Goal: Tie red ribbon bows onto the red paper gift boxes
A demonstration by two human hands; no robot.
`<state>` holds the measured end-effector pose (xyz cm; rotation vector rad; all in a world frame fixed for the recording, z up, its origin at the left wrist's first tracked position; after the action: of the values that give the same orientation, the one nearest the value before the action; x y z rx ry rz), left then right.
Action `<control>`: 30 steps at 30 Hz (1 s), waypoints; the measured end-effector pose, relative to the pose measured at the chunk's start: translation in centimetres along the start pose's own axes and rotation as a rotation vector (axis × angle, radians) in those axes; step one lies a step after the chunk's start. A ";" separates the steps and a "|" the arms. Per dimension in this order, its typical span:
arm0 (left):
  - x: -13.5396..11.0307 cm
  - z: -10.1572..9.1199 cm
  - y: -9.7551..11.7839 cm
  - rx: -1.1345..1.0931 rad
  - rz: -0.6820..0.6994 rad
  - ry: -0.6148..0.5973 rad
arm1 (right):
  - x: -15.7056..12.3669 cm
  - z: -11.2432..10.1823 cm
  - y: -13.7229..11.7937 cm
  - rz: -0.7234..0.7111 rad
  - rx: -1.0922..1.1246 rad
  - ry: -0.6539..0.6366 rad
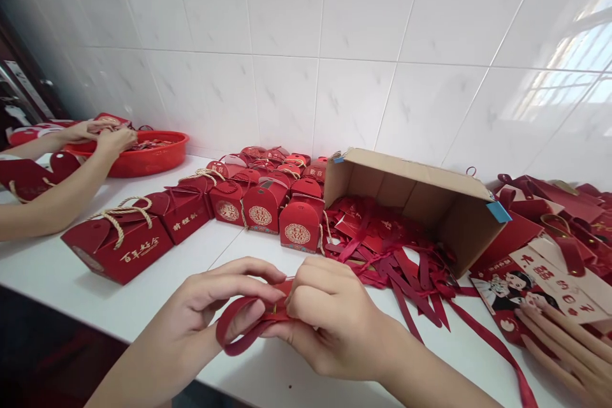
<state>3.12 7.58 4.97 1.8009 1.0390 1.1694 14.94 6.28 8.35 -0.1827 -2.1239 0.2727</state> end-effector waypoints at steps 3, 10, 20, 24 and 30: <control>0.4 -0.2 -0.4 -0.023 -0.033 0.093 | 0.0 -0.1 0.1 0.004 -0.005 0.005; 0.6 1.0 -0.6 -0.086 -0.072 0.030 | 0.0 -0.1 0.4 0.027 -0.003 -0.002; -0.1 -0.4 0.1 0.033 0.007 0.074 | -0.2 -0.5 1.8 0.112 0.031 0.037; 0.4 0.1 0.2 0.053 0.049 -0.011 | -0.3 -1.0 3.3 0.240 0.055 0.090; 1.8 0.4 -0.9 0.084 0.097 -0.018 | -0.4 -1.4 5.0 0.307 0.141 0.163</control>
<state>3.74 9.52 4.61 1.9434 1.0139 1.1808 16.49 11.16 7.45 -0.4344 -1.9037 0.5671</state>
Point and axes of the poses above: each hand's wrist, its own x-axis towards the middle knuckle, its own z-axis out of the palm, y = z × x, the point moved 9 cm from there along x, towards the middle knuckle, and after that the axes turned 1 degree about x, right-handed, at the moved point
